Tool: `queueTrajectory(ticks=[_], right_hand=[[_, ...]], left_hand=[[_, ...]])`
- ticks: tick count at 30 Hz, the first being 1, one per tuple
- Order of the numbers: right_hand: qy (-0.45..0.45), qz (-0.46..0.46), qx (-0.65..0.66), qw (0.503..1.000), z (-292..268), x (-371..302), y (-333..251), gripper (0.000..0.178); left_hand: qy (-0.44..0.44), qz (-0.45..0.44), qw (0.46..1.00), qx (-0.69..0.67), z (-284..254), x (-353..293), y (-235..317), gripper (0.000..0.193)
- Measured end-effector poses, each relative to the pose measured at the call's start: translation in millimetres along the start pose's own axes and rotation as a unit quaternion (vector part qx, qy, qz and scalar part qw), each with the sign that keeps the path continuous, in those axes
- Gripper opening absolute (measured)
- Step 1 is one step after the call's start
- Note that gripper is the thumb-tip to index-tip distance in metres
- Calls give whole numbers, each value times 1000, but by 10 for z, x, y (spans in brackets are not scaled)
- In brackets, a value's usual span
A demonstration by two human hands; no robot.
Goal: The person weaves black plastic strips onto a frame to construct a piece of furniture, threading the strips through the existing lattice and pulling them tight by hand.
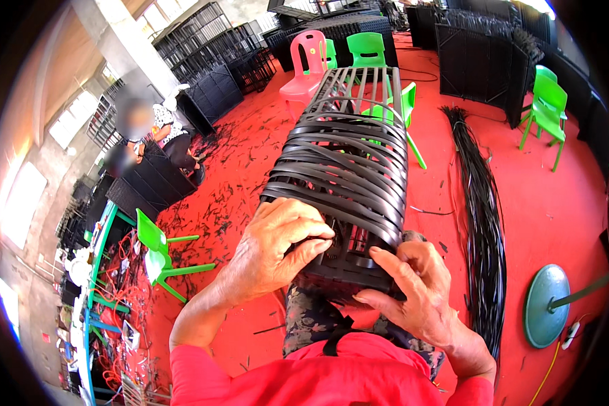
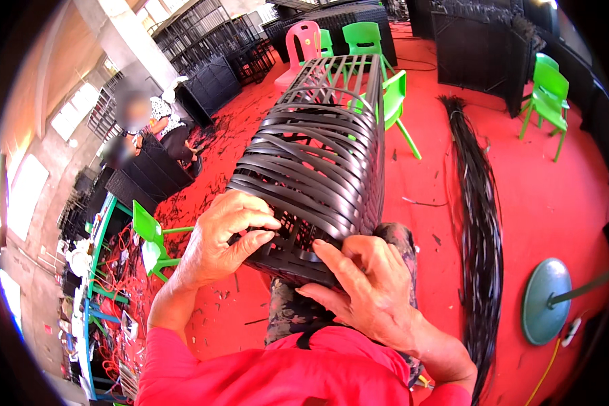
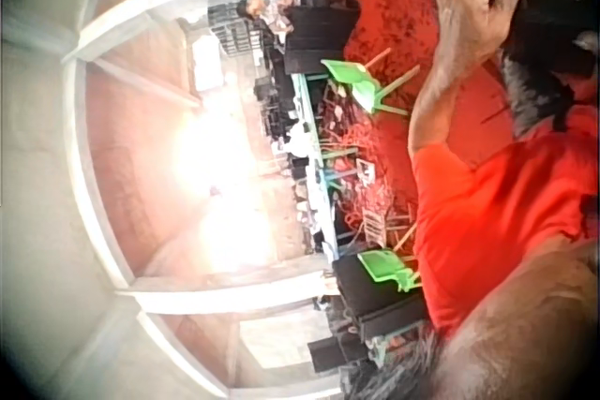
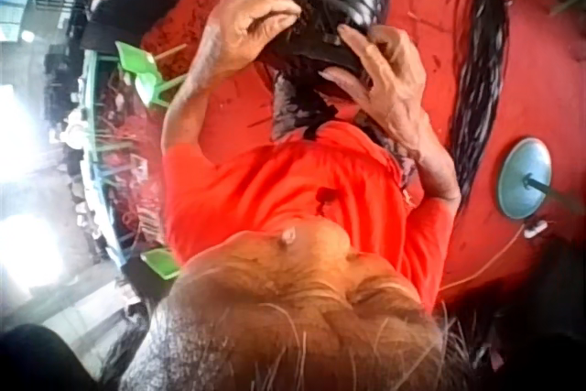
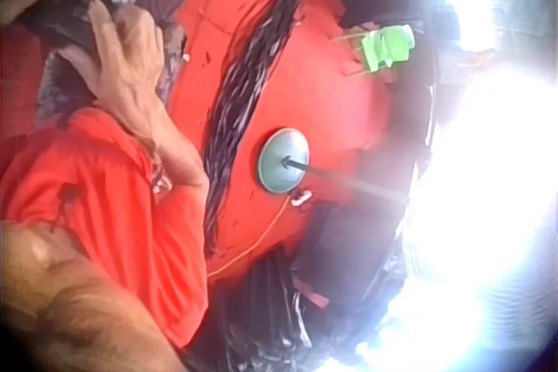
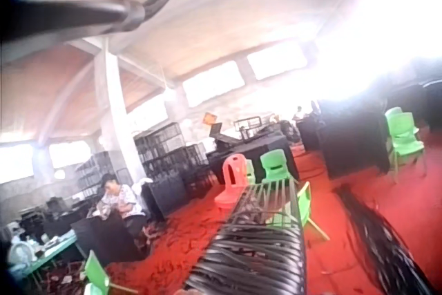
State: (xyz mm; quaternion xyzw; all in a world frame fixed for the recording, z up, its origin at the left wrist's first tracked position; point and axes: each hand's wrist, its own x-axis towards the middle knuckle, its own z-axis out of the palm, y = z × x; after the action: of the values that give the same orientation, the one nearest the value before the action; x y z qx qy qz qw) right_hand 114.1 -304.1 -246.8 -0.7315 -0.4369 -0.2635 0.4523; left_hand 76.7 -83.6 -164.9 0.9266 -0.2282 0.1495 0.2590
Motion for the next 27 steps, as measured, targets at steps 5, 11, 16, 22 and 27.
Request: queueTrajectory(ticks=[5, 11, 16, 22, 27], right_hand=[[-16, -15, -96, 995, -81, 21, -45, 61], [-51, -39, -160, 985, -118, 23, -79, 54], [-48, -55, -170, 983, -72, 74, -140, 53], [-4, -61, -164, 985, 76, 27, -184, 50], [5, -45, -187, 981, 110, 60, -270, 43]], left_hand=[[25, 85, 981, 170, 44, -160, -54, 48], [37, 82, 981, 169, 23, -202, -29, 45], [148, 20, 988, 25, -37, -347, -72, 37], [211, -66, 975, 21, 55, -627, -367, 46], [272, -74, 928, -244, 233, -591, -387, 56]])
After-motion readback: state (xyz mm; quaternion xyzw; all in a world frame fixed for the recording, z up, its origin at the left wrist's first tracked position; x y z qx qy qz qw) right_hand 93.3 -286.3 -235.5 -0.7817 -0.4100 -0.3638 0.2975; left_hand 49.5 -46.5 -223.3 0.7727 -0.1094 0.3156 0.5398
